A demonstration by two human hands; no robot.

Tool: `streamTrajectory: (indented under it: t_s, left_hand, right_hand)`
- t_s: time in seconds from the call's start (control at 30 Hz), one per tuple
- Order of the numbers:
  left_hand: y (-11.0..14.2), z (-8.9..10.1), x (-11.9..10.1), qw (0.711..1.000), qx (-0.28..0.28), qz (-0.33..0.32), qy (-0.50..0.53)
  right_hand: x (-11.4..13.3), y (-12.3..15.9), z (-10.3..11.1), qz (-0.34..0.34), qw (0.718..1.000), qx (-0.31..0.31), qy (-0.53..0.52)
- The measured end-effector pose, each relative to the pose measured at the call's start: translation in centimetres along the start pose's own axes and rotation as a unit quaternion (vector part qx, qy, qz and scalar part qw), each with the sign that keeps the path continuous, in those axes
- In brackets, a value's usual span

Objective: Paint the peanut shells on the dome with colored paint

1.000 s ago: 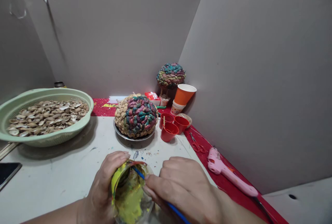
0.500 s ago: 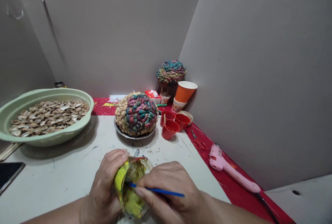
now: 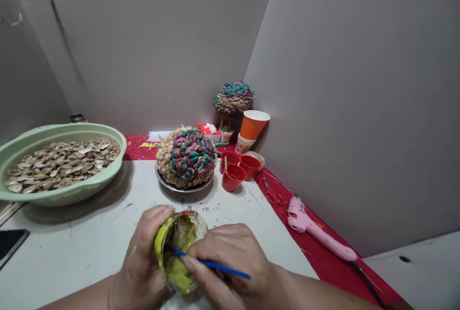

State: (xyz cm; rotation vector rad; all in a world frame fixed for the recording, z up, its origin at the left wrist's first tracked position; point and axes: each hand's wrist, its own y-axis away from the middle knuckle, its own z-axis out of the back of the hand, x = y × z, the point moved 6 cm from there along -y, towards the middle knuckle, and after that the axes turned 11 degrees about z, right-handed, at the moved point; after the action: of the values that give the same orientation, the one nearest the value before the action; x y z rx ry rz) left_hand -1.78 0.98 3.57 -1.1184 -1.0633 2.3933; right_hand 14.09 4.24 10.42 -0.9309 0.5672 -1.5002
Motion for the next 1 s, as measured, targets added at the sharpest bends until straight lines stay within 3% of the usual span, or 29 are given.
streamTrajectory:
  t_s: [0.2, 0.4, 0.53, 0.67, 1.0]
  left_hand:
    - [-0.5, 0.0, -0.2, 1.000, 0.007, 0.010, -0.009]
    - [-0.7, -0.1, 0.2, 0.998, -0.001, 0.063, 0.008]
    - [-0.8, 0.0, 0.0, 0.997, -0.015, 0.068, 0.027]
    - [-0.8, 0.0, 0.0, 0.997, -0.020, 0.066, 0.033]
    - [0.9, 0.2, 2.1, 0.996, -0.016, 0.079, 0.034]
  right_hand:
    - [-0.4, -0.2, 0.2, -0.008, 0.998, -0.038, -0.055]
    - [0.3, -0.7, 1.0, 0.070, 0.994, -0.033, 0.072]
    - [0.3, -0.7, 1.2, 0.057, 0.991, -0.037, 0.118]
    - [-0.3, -0.7, 1.0, 0.025, 0.994, -0.035, 0.097]
    - [0.2, -0.6, 0.6, 0.073, 0.994, -0.063, 0.053]
